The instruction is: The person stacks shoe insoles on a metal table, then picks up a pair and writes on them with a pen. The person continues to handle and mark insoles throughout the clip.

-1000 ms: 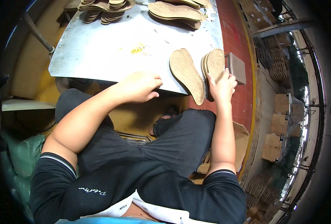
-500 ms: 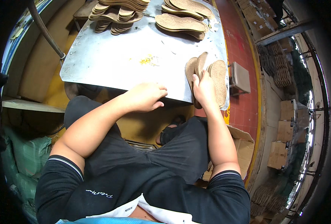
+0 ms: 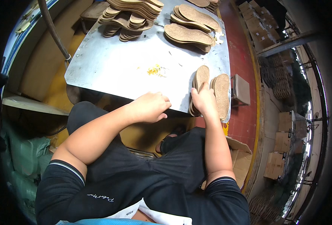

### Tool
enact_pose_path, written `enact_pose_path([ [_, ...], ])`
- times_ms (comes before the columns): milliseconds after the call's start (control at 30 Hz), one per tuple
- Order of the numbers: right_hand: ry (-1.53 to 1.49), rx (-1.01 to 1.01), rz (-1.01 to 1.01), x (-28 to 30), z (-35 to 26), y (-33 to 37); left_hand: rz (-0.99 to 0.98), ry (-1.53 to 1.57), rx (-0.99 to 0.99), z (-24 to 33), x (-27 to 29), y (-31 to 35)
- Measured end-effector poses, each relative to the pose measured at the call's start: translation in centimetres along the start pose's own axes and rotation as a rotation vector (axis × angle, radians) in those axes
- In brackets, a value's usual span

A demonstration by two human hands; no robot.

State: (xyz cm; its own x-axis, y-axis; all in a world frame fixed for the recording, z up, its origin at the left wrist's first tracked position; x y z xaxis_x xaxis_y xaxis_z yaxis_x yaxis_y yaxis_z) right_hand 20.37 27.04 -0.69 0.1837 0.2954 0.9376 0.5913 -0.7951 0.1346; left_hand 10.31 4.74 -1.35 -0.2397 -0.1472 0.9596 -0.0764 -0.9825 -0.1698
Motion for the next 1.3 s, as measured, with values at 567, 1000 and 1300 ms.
enact_pose_path([
  [567,0.399,0.889,0.367,5.3,-14.5,-19.9,-0.076,0.041,0.056,-1.4,0.4,-0.9],
  [1000,0.295,0.506,0.533,8.8,-8.0,2.9,-0.104,-0.032,0.039,-0.5,0.5,-0.6],
  [1300,-0.126,0.722,0.373,3.8,-7.4,6.0,-0.041,-0.077,0.037,-0.1,0.2,-0.3],
])
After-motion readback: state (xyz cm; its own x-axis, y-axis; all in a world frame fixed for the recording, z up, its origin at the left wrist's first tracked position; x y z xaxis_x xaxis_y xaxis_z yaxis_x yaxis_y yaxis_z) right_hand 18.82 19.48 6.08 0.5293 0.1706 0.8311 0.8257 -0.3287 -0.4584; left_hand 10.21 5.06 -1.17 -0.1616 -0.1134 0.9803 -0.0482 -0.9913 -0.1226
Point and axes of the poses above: each hand's wrist, its own y-axis away from the middle knuckle, its own x-axis out of the back of the hand, z = x × y, the point moved 8 cm from there along -y, towards the middle knuckle, and after that the axes turned 14 degrees about -y, right-handed, at the moved point
